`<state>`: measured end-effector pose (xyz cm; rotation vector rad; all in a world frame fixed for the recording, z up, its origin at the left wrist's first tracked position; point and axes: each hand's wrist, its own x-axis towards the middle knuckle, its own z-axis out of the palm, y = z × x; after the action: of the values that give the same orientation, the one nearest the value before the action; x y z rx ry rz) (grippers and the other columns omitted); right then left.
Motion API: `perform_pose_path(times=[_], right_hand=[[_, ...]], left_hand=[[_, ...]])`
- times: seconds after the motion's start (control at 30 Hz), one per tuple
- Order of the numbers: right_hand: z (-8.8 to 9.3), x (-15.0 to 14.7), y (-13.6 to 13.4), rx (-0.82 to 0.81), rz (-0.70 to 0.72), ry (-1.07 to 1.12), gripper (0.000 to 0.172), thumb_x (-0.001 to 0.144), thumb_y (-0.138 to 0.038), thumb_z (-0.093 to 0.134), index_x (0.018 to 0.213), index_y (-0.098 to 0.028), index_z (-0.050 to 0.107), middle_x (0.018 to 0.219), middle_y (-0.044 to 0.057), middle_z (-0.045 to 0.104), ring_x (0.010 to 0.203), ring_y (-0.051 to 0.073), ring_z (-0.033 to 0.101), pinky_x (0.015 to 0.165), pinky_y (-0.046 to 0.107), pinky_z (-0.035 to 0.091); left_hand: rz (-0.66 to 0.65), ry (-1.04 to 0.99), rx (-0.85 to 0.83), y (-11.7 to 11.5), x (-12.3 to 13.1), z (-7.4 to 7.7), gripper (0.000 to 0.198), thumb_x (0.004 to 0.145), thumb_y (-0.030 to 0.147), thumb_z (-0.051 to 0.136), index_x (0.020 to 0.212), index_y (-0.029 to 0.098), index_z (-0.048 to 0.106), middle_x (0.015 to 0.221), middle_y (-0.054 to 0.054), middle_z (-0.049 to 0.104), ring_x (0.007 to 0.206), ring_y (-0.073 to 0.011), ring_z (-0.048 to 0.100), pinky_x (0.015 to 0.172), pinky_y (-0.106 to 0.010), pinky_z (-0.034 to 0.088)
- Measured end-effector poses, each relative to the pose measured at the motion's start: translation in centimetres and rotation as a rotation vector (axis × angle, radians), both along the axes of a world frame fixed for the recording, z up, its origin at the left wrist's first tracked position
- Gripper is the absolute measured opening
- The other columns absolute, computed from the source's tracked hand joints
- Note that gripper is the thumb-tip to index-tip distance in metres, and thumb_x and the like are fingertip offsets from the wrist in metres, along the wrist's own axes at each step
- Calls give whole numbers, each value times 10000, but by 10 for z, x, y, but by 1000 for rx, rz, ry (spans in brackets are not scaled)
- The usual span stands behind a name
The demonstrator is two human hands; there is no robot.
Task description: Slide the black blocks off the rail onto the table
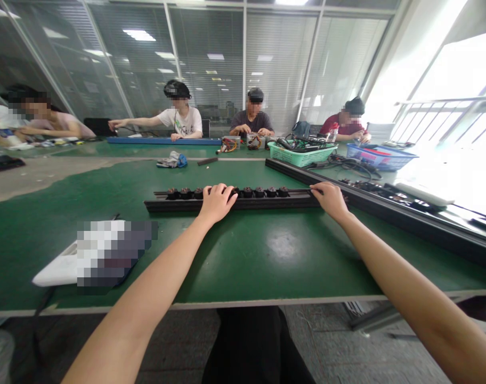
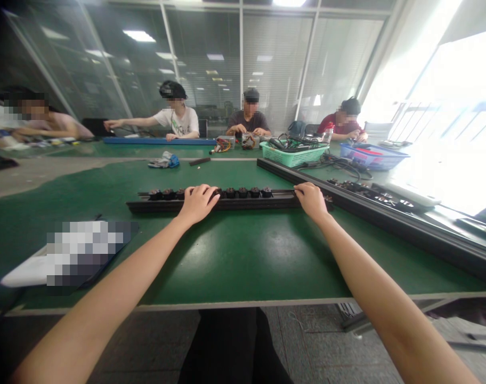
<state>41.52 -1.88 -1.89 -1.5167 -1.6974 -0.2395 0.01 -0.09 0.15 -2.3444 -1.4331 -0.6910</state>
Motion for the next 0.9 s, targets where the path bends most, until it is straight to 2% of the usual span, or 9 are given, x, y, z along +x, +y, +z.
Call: perform_pose_path(times=[0.9], right_hand=[[2,4,-2,-8,-24,-9,274,901,-224,588,1045,-181,816,1118,141,779,1087,312,708,1034,474,528]], left_hand=[[-3,-3,-8,-1,0,1,433,1086,447,386,1373,252,644,1320,-142,653,1232,-331,579,1110,-535,323]])
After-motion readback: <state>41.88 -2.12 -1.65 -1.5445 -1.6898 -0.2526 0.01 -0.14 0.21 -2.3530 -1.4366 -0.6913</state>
